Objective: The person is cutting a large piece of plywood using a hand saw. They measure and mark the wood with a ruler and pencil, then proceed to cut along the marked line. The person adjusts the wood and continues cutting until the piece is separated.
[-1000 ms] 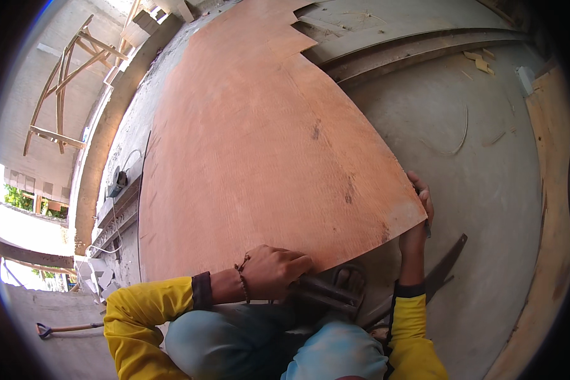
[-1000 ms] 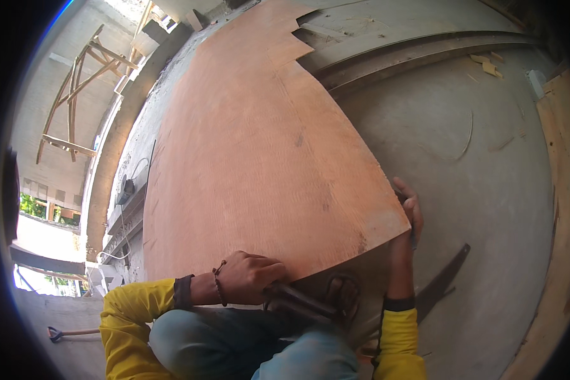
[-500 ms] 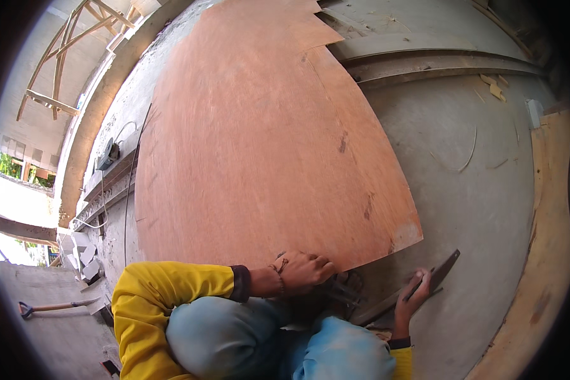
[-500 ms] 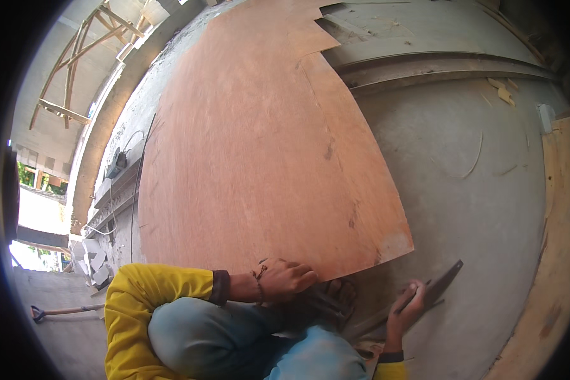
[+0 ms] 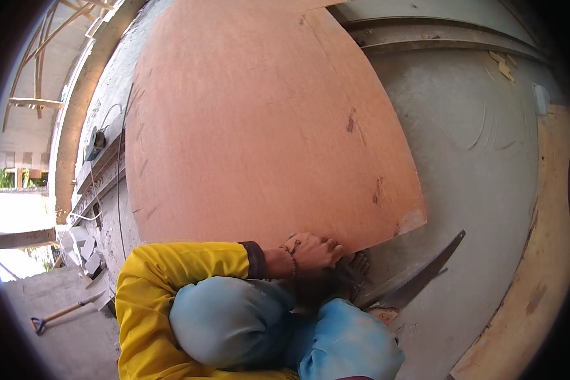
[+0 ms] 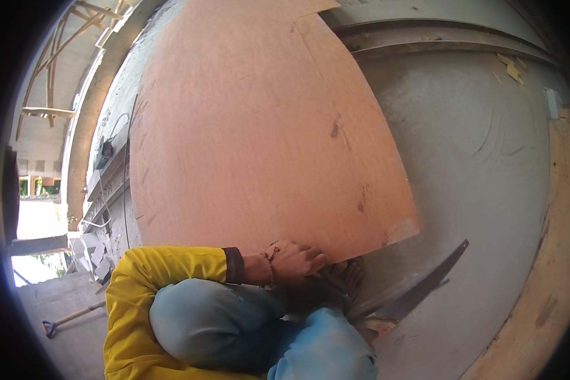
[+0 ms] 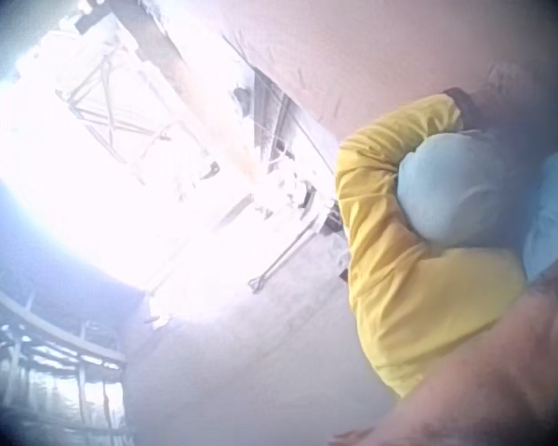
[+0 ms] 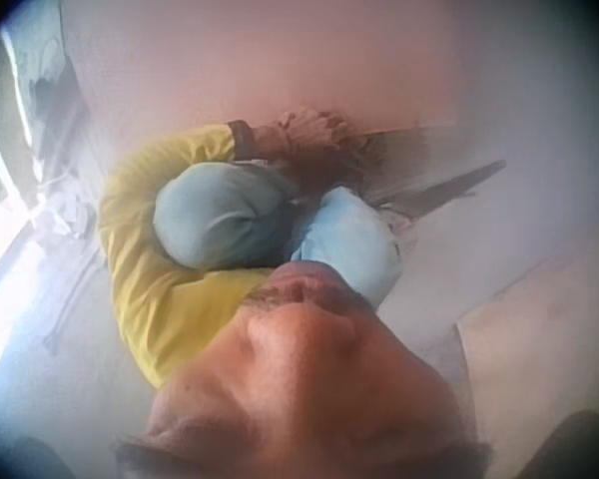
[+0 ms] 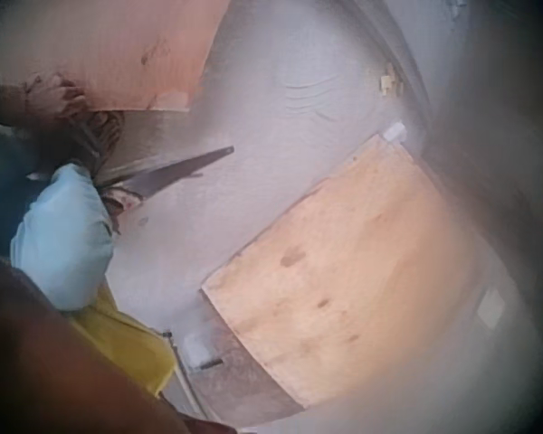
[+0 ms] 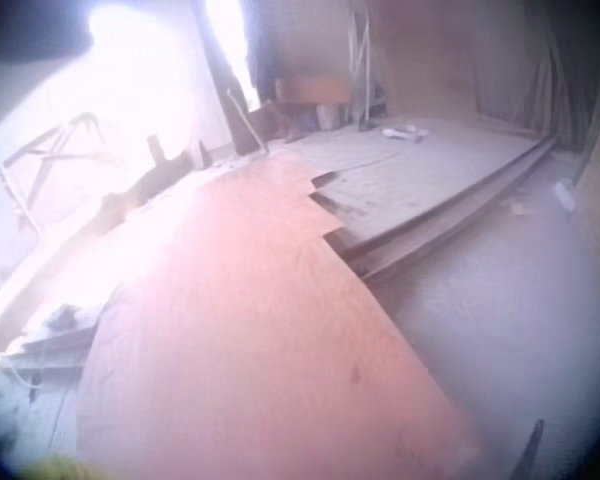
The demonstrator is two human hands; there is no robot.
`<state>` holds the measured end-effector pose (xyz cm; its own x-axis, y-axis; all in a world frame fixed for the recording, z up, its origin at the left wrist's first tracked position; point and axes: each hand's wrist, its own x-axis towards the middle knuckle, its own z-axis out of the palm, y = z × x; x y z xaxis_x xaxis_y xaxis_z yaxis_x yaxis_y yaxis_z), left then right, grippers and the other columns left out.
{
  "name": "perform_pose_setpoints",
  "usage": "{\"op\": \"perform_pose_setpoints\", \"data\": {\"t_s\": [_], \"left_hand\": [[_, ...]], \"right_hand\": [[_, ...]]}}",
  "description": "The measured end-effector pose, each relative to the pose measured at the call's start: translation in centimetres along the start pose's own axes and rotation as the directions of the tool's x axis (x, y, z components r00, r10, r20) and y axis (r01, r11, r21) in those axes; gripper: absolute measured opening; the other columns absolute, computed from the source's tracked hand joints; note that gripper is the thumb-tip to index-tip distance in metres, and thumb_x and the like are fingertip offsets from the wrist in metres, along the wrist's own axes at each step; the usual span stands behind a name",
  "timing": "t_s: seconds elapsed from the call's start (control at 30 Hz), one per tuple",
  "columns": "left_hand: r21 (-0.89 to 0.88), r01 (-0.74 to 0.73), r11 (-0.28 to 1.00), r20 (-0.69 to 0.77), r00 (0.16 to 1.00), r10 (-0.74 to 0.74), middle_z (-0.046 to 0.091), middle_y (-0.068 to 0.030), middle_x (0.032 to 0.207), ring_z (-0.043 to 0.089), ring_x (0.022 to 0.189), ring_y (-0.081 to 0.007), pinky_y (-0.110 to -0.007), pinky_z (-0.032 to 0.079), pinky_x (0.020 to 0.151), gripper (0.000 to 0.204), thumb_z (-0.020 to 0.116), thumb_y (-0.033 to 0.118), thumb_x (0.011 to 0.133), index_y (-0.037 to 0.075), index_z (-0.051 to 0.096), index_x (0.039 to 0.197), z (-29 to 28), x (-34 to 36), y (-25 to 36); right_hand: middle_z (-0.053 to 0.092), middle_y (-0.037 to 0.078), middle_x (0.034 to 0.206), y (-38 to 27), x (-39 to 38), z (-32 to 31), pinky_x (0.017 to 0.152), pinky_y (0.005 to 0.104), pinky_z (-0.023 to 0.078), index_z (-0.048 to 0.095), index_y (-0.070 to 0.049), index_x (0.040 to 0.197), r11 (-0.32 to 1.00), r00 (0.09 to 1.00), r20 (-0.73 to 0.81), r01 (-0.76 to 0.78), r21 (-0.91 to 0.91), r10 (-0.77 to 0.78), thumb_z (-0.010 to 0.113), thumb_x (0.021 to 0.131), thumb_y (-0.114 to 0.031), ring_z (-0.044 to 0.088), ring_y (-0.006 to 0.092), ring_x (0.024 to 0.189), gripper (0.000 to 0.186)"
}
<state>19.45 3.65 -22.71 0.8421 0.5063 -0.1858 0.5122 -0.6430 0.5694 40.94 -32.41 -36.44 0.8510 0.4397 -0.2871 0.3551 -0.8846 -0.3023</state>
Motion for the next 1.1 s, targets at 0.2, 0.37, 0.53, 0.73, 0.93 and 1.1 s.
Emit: {"op": "perform_pose_setpoints", "data": {"t_s": [0.2, 0.37, 0.53, 0.73, 0.93, 1.1], "left_hand": [[-0.181, 0.105, 0.978, 0.032, 0.994, -0.101, 0.063, -0.0143, 0.082, 0.065, 0.074, -0.0356, -0.046, 0.052, 0.060, 0.033, 0.071, 0.029, 0.078, 0.005, 0.053, 0.092, -6.6, 1.0, -1.8], [-0.155, 0.137, 0.978, -0.099, 0.983, -0.154, 0.061, -0.0154, 0.077, 0.063, 0.070, -0.0374, -0.046, 0.049, 0.058, 0.036, 0.077, 0.029, 0.079, 0.006, 0.050, 0.087, -11.9, 1.5, -5.0], [-0.372, 0.336, 0.865, -0.114, 0.908, -0.402, 0.046, -0.0094, 0.059, 0.046, 0.052, -0.0190, -0.034, 0.041, 0.051, 0.039, 0.074, 0.030, 0.086, 0.002, 0.049, 0.080, -13.9, 2.5, -7.0], [-0.532, 0.182, 0.827, -0.031, 0.972, -0.234, 0.046, -0.0007, 0.070, 0.043, 0.062, -0.0086, -0.026, 0.037, 0.054, 0.024, 0.068, 0.018, 0.089, 0.002, 0.050, 0.092, -15.0, 8.1, -3.4], [-0.726, 0.201, 0.657, 0.227, 0.973, -0.048, 0.054, -0.0025, 0.085, 0.054, 0.073, -0.0122, -0.030, 0.047, 0.062, 0.031, 0.067, 0.017, 0.088, 0.002, 0.052, 0.110, -4.4, 18.4, 7.5], [-0.533, 0.434, 0.727, 0.207, 0.899, -0.385, 0.062, -0.0183, 0.112, 0.063, 0.095, -0.0291, -0.038, 0.048, 0.083, 0.042, 0.066, 0.020, 0.089, -0.002, 0.047, 0.120, 7.0, 26.5, 12.5]], "right_hand": [[0.049, 0.020, 0.111, -0.6, -2.3, 0.4, 0.090, 0.0430, 0.042, 0.045, 0.004, 0.120, 0.991, 0.991, 0.002, -0.135, -0.022, 0.135, 0.063, 0.091, -0.029, 0.048, 0.0348, 0.106, 0.048], [0.047, 0.022, 0.118, -1.2, -4.5, 0.3, 0.094, 0.0445, 0.041, 0.042, 0.005, 0.125, 0.976, 0.976, -0.003, -0.218, -0.021, 0.218, 0.065, 0.089, -0.029, 0.046, 0.0373, 0.112, 0.055], [0.044, 0.024, 0.124, -3.0, -2.5, -2.5, 0.098, 0.0460, 0.039, 0.039, 0.006, 0.130, 0.976, 0.942, -0.264, -0.216, -0.011, 0.206, 0.067, 0.087, -0.029, 0.043, 0.0398, 0.119, 0.062], [0.059, 0.021, 0.107, -5.3, 10.6, -7.4, 0.085, 0.0424, 0.047, 0.050, 0.001, 0.119, 0.990, 0.967, -0.255, 0.060, 0.124, -0.027, 0.056, 0.096, -0.039, 0.060, 0.0351, 0.099, 0.047], [0.062, 0.013, 0.100, -15.2, 19.2, -11.7, 0.083, 0.0368, 0.049, 0.050, -0.007, 0.121, 0.874, 0.933, -0.116, 0.361, 0.325, -0.342, 0.052, 0.096, -0.011, 0.063, 0.0259, 0.093, 0.026], [0.063, 0.018, 0.108, -16.3, 25.2, -10.3, 0.087, 0.0397, 0.049, 0.050, -0.007, 0.124, 0.889, 0.873, 0.177, 0.458, 0.030, -0.455, 0.051, 0.085, 0.004, 0.063, 0.0339, 0.099, 0.041]]}}
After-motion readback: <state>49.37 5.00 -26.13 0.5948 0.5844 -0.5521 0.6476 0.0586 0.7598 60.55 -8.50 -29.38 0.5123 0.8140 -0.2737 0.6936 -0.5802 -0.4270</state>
